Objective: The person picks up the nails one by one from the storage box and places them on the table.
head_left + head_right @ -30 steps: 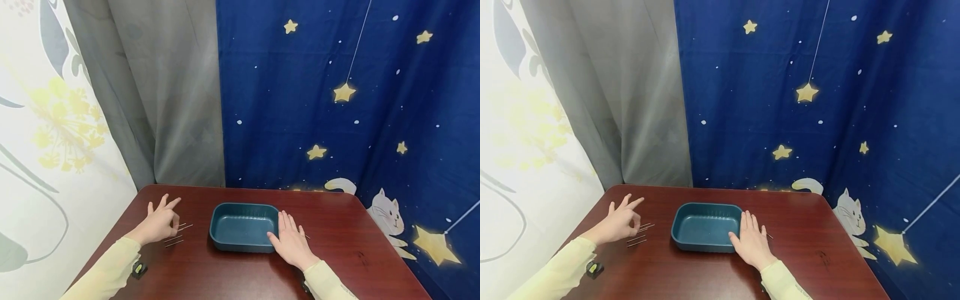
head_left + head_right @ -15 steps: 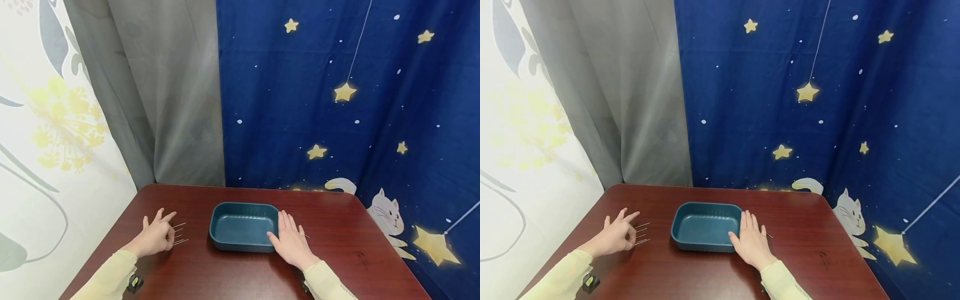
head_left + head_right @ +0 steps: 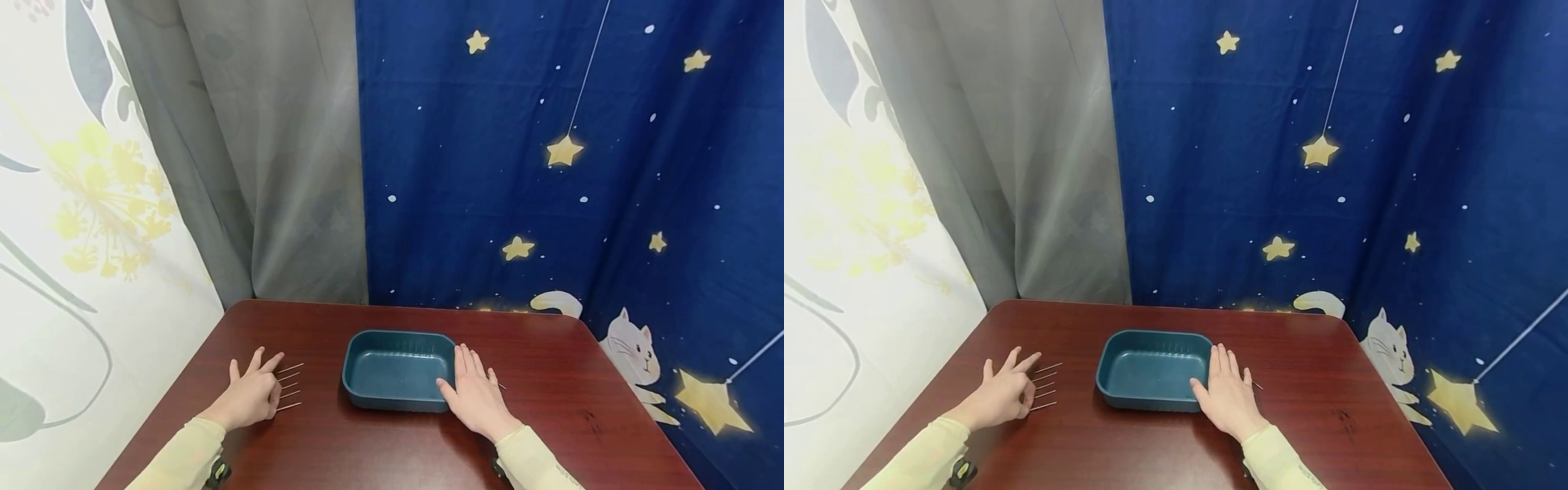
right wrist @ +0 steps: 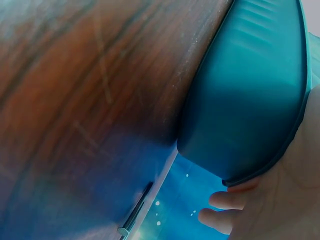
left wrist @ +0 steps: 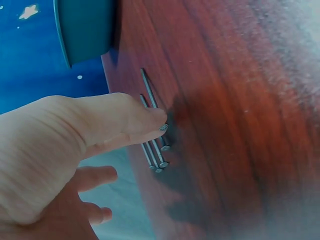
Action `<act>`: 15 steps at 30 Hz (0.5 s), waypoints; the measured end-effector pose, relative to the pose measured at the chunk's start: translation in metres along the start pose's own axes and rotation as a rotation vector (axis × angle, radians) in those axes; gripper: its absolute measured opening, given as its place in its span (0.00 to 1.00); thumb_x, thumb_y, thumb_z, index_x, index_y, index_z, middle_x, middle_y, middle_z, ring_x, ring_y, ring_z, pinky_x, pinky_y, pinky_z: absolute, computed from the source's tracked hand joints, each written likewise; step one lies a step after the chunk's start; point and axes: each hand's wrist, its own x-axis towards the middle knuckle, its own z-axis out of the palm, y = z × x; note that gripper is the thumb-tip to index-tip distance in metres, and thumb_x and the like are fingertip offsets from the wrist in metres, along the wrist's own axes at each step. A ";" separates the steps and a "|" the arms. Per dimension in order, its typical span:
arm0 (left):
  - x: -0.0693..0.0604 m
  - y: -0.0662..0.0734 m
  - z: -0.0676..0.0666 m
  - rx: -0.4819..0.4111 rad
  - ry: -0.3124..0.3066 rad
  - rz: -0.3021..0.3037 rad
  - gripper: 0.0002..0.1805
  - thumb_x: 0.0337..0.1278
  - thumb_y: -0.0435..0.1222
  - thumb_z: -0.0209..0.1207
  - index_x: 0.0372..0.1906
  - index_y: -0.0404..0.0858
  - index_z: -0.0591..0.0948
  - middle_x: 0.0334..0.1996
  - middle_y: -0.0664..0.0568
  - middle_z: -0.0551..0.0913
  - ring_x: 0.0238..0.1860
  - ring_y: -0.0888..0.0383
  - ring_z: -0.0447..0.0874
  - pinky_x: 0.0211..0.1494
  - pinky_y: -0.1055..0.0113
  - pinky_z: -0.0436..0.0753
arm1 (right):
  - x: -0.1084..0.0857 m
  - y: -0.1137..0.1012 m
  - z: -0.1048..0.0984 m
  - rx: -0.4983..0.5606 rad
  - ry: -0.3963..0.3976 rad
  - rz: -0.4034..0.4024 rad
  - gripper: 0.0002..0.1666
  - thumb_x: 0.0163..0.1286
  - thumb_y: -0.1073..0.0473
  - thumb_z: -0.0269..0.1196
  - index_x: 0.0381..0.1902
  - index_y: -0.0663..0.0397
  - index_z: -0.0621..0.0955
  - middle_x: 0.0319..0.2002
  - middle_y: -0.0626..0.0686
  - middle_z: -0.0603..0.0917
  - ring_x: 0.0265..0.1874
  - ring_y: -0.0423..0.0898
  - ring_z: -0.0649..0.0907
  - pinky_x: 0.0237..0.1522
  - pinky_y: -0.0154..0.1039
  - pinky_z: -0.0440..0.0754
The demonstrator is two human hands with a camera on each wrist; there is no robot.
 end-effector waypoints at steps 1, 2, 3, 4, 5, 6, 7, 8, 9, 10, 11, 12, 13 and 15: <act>-0.001 0.000 0.001 -0.001 -0.001 -0.002 0.24 0.28 0.25 0.67 0.08 0.57 0.70 0.70 0.34 0.69 0.72 0.21 0.45 0.52 0.13 0.40 | 0.000 0.000 0.000 0.001 -0.001 -0.002 0.51 0.74 0.36 0.56 0.80 0.61 0.54 0.78 0.60 0.55 0.76 0.60 0.56 0.66 0.71 0.58; -0.001 -0.001 0.001 0.001 -0.006 -0.008 0.24 0.28 0.25 0.67 0.08 0.57 0.70 0.70 0.34 0.68 0.73 0.22 0.45 0.52 0.13 0.40 | 0.000 0.000 0.000 0.003 -0.002 -0.001 0.51 0.74 0.36 0.56 0.80 0.61 0.54 0.78 0.60 0.55 0.76 0.60 0.56 0.66 0.71 0.58; -0.002 -0.001 0.002 0.003 -0.005 -0.009 0.24 0.28 0.25 0.67 0.08 0.57 0.70 0.70 0.34 0.68 0.73 0.22 0.45 0.52 0.13 0.41 | 0.000 0.000 0.000 0.005 0.000 -0.003 0.50 0.74 0.36 0.56 0.79 0.61 0.54 0.78 0.60 0.55 0.76 0.60 0.56 0.66 0.71 0.58; -0.002 -0.001 0.002 0.004 -0.002 -0.009 0.23 0.28 0.25 0.67 0.08 0.57 0.70 0.70 0.34 0.68 0.72 0.22 0.45 0.51 0.13 0.41 | 0.000 -0.001 0.000 0.007 -0.003 -0.001 0.51 0.74 0.36 0.56 0.80 0.61 0.54 0.78 0.60 0.55 0.77 0.60 0.56 0.66 0.71 0.58; -0.002 -0.001 0.002 0.006 0.000 -0.010 0.23 0.28 0.25 0.67 0.08 0.56 0.70 0.70 0.34 0.68 0.72 0.22 0.46 0.51 0.13 0.41 | 0.000 -0.001 -0.001 0.010 -0.002 -0.002 0.51 0.74 0.36 0.56 0.80 0.61 0.54 0.78 0.61 0.55 0.77 0.60 0.56 0.66 0.71 0.58; -0.003 -0.001 0.002 0.010 0.002 -0.013 0.23 0.28 0.26 0.67 0.08 0.57 0.70 0.70 0.34 0.69 0.72 0.22 0.46 0.51 0.13 0.41 | 0.001 -0.001 -0.001 0.011 -0.003 -0.002 0.51 0.74 0.36 0.56 0.80 0.61 0.54 0.78 0.61 0.55 0.77 0.60 0.56 0.66 0.71 0.57; -0.003 -0.001 0.002 0.010 0.001 -0.016 0.23 0.28 0.26 0.67 0.08 0.57 0.70 0.70 0.35 0.68 0.72 0.22 0.46 0.51 0.13 0.41 | 0.001 -0.001 -0.001 0.011 -0.003 -0.005 0.51 0.74 0.36 0.56 0.79 0.62 0.54 0.78 0.61 0.56 0.76 0.60 0.56 0.66 0.71 0.58; -0.003 -0.001 0.002 0.008 -0.002 -0.019 0.23 0.28 0.26 0.67 0.08 0.56 0.70 0.70 0.35 0.68 0.73 0.22 0.46 0.51 0.13 0.41 | 0.001 -0.001 -0.001 0.010 -0.004 -0.005 0.51 0.74 0.35 0.56 0.79 0.62 0.54 0.78 0.61 0.55 0.76 0.60 0.56 0.66 0.71 0.58; -0.003 0.000 0.001 0.004 -0.004 -0.022 0.23 0.28 0.26 0.68 0.08 0.56 0.70 0.70 0.34 0.68 0.73 0.22 0.46 0.51 0.13 0.41 | 0.001 -0.001 -0.001 0.008 -0.004 -0.006 0.51 0.74 0.35 0.56 0.79 0.62 0.54 0.78 0.61 0.56 0.76 0.60 0.56 0.66 0.71 0.58; -0.004 0.000 0.001 0.000 -0.007 -0.026 0.23 0.28 0.26 0.68 0.09 0.56 0.71 0.70 0.34 0.68 0.73 0.22 0.45 0.52 0.13 0.41 | 0.001 -0.001 0.000 0.008 -0.004 -0.006 0.51 0.74 0.35 0.56 0.79 0.62 0.54 0.78 0.61 0.56 0.76 0.60 0.56 0.66 0.71 0.58; -0.004 0.000 0.001 -0.003 -0.009 -0.030 0.23 0.28 0.26 0.69 0.09 0.56 0.71 0.71 0.34 0.67 0.73 0.22 0.45 0.52 0.13 0.41 | 0.001 -0.001 0.000 0.004 -0.007 -0.008 0.52 0.74 0.35 0.56 0.80 0.62 0.53 0.78 0.61 0.56 0.76 0.61 0.56 0.66 0.71 0.58; -0.004 0.000 0.001 -0.008 -0.015 -0.036 0.23 0.28 0.26 0.70 0.09 0.56 0.71 0.71 0.35 0.67 0.73 0.22 0.45 0.52 0.13 0.41 | 0.001 0.000 0.000 0.002 -0.008 -0.009 0.51 0.74 0.35 0.56 0.79 0.62 0.54 0.78 0.61 0.56 0.76 0.60 0.56 0.66 0.71 0.58; -0.003 0.000 0.001 -0.016 -0.020 -0.043 0.23 0.28 0.27 0.71 0.10 0.56 0.72 0.72 0.34 0.66 0.73 0.23 0.44 0.52 0.13 0.40 | 0.001 0.000 0.001 0.000 -0.009 -0.009 0.51 0.74 0.35 0.56 0.79 0.62 0.54 0.78 0.61 0.56 0.76 0.60 0.56 0.66 0.71 0.58; -0.002 0.001 0.001 -0.029 -0.020 -0.054 0.23 0.27 0.29 0.73 0.10 0.57 0.72 0.72 0.35 0.65 0.73 0.23 0.44 0.53 0.13 0.40 | 0.001 0.000 0.001 0.002 -0.010 -0.006 0.51 0.74 0.35 0.56 0.79 0.62 0.54 0.78 0.61 0.55 0.76 0.60 0.56 0.66 0.71 0.58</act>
